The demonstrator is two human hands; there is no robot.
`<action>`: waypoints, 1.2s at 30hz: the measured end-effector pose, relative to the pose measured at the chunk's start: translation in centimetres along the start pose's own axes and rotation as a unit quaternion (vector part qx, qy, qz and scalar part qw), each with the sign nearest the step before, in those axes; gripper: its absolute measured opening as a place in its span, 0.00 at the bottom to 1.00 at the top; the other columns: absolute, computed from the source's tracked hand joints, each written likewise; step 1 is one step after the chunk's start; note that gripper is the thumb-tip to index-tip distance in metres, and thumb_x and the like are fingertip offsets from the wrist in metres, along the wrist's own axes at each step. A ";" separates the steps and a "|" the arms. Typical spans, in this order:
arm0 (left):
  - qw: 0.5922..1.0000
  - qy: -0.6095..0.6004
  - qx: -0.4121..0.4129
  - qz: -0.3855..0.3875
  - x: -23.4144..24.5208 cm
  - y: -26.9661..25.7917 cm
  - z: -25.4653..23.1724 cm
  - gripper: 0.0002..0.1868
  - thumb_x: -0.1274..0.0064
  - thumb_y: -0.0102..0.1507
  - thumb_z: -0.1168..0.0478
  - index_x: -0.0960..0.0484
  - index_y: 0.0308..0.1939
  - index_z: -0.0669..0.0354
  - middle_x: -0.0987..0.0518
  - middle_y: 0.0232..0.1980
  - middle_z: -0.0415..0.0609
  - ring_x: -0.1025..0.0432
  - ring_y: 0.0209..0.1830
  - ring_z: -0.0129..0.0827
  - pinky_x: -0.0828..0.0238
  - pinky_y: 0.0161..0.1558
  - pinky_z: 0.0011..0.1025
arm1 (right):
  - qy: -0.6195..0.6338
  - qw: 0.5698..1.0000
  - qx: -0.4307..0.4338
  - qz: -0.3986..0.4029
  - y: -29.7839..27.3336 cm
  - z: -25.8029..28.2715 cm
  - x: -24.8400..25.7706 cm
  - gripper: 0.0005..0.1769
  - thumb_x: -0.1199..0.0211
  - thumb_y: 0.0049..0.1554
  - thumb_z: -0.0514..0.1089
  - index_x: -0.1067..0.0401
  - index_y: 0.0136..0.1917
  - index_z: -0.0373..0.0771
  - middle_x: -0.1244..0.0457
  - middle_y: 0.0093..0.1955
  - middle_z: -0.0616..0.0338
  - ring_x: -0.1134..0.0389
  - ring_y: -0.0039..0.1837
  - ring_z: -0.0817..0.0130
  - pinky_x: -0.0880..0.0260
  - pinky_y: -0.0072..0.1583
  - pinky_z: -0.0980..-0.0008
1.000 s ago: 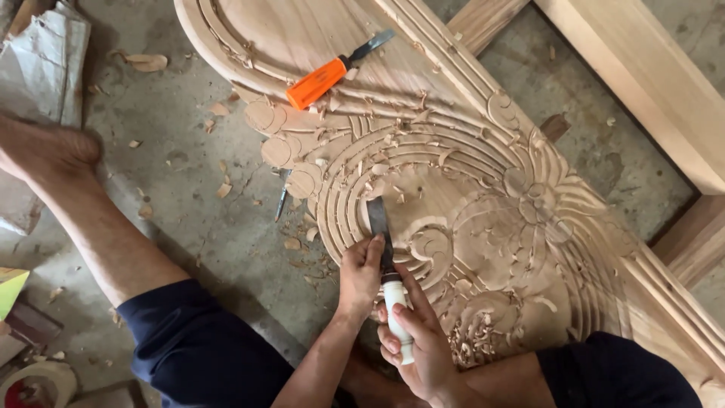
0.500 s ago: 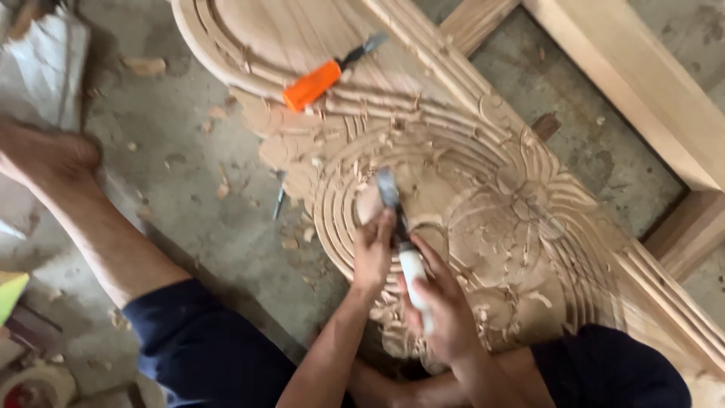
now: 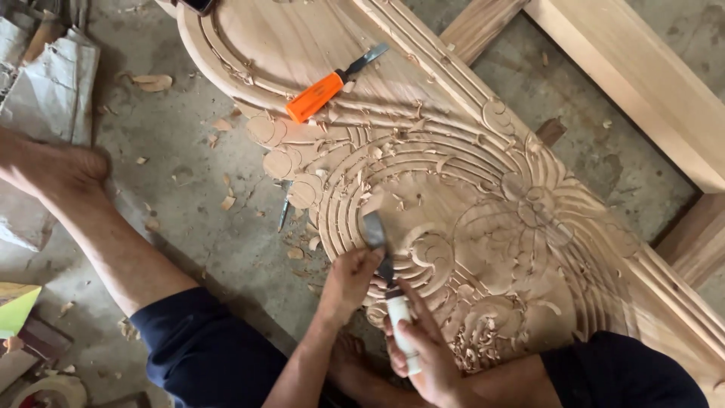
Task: The person carves intricate decorative patterns into a wooden board using a hand chisel.
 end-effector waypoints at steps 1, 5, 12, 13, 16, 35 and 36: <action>1.000 0.001 0.000 0.000 -0.4 -0.1 -0.9 0.17 0.54 0.73 0.56 0.12 0.41 0.63 0.26 0.21 0.50 0.39 0.15 0.29 0.47 0.18 0.33 | 0.001 1.000 0.000 0.000 0.1 0.0 -0.7 0.40 0.48 0.61 0.37 0.55 0.83 0.50 0.36 0.46 0.52 0.39 0.30 0.75 0.38 0.28 0.76; 0.971 -0.210 0.078 -0.078 -1.1 0.5 -0.8 0.16 0.53 0.71 0.55 0.18 0.34 0.60 0.22 0.23 0.40 0.32 0.19 0.21 0.32 0.23 0.23 | -0.005 0.998 -0.035 -0.042 0.6 0.2 -2.5 0.42 0.48 0.60 0.37 0.55 0.83 0.54 0.37 0.45 0.54 0.39 0.31 0.76 0.38 0.29 0.77; 0.954 -0.274 0.103 -0.066 -1.8 2.3 -0.6 0.19 0.47 0.71 0.56 0.19 0.28 0.63 0.26 0.21 0.42 0.36 0.16 0.22 0.37 0.20 0.23 | 0.020 0.995 -0.078 -0.061 1.3 3.4 -2.6 0.41 0.47 0.60 0.37 0.52 0.83 0.52 0.37 0.44 0.53 0.38 0.31 0.75 0.37 0.30 0.77; 0.954 -0.275 0.102 -0.066 -1.8 2.4 -1.1 0.19 0.47 0.71 0.56 0.19 0.28 0.63 0.26 0.21 0.42 0.36 0.16 0.22 0.37 0.20 0.23 | 0.019 0.995 -0.078 -0.062 1.4 3.8 -2.6 0.41 0.47 0.60 0.37 0.52 0.83 0.52 0.37 0.44 0.53 0.38 0.31 0.75 0.37 0.30 0.77; 0.926 -0.353 0.119 -0.053 -2.2 2.7 -1.8 0.16 0.49 0.69 0.57 0.18 0.29 0.62 0.23 0.23 0.42 0.30 0.17 0.23 0.28 0.23 0.23 | 0.024 0.994 -0.093 -0.053 1.8 4.8 -2.4 0.40 0.47 0.60 0.36 0.51 0.83 0.50 0.36 0.44 0.54 0.38 0.31 0.76 0.38 0.28 0.79; 0.891 -0.397 -0.182 -0.123 -1.2 -5.4 -3.2 0.17 0.53 0.74 0.55 0.18 0.52 0.68 0.15 0.44 0.56 0.22 0.42 0.37 0.25 0.50 0.39 | -0.342 0.914 -0.053 0.214 -3.3 8.3 -3.1 0.41 0.43 0.64 0.42 0.55 0.85 0.46 0.38 0.42 0.60 0.38 0.31 0.78 0.34 0.32 0.77; 0.944 -0.276 -0.133 -0.118 -1.1 -6.6 -3.0 0.18 0.54 0.76 0.54 0.16 0.54 0.67 0.15 0.44 0.61 0.23 0.43 0.45 0.25 0.50 0.46 | -0.311 0.925 -0.025 0.215 -4.0 7.5 -2.6 0.41 0.42 0.65 0.44 0.55 0.86 0.45 0.39 0.42 0.59 0.38 0.31 0.78 0.34 0.32 0.77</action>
Point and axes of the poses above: each hand's wrist, its own y-axis towards the middle knuckle, its own x-axis out of the back of the hand, z = x × y, the point moved 5 cm from there along y, towards the middle knuckle
